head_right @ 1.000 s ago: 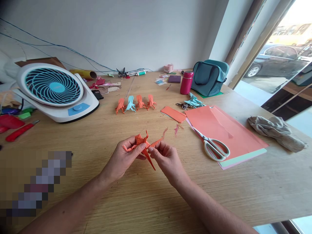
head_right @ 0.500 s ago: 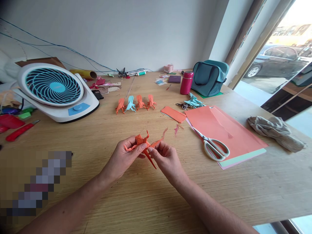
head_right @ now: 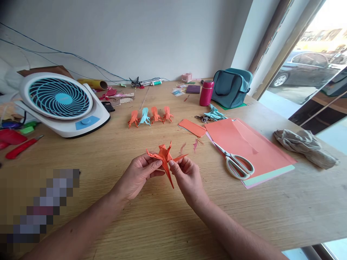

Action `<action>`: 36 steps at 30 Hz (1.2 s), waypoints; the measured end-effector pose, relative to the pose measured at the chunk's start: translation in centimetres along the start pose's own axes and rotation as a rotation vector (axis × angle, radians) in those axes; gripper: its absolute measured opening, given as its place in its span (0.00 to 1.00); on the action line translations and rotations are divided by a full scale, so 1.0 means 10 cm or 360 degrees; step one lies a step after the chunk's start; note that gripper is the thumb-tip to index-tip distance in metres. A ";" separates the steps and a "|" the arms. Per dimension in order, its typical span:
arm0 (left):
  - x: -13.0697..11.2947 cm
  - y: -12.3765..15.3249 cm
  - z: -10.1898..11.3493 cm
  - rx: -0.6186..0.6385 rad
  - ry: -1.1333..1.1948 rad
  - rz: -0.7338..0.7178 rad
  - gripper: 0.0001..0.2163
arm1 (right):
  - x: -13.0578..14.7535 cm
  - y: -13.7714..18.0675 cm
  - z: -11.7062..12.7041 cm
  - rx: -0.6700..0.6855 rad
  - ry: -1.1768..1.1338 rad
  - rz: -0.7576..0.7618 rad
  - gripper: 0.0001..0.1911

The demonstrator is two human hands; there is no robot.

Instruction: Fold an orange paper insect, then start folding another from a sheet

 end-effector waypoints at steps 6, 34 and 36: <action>0.02 0.01 0.02 -0.0101 -0.0056 0.0068 0.15 | 0.01 0.02 -0.05 0.0000 0.0006 0.0064 0.18; -0.12 -0.05 0.08 0.0081 -0.0704 -0.0165 0.04 | -0.01 -0.15 0.04 0.0713 -0.0006 -0.0347 0.18; -0.11 -0.05 0.07 0.0071 -0.0812 -0.0220 0.08 | -0.04 -0.14 0.01 0.0750 -0.0006 -0.0357 0.19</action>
Point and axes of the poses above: each hand's wrist, its own y-axis away from the middle knuckle, its own z-axis out of the back of the hand, x = y × z, the point moved 4 cm from there along -y, towards the middle knuckle
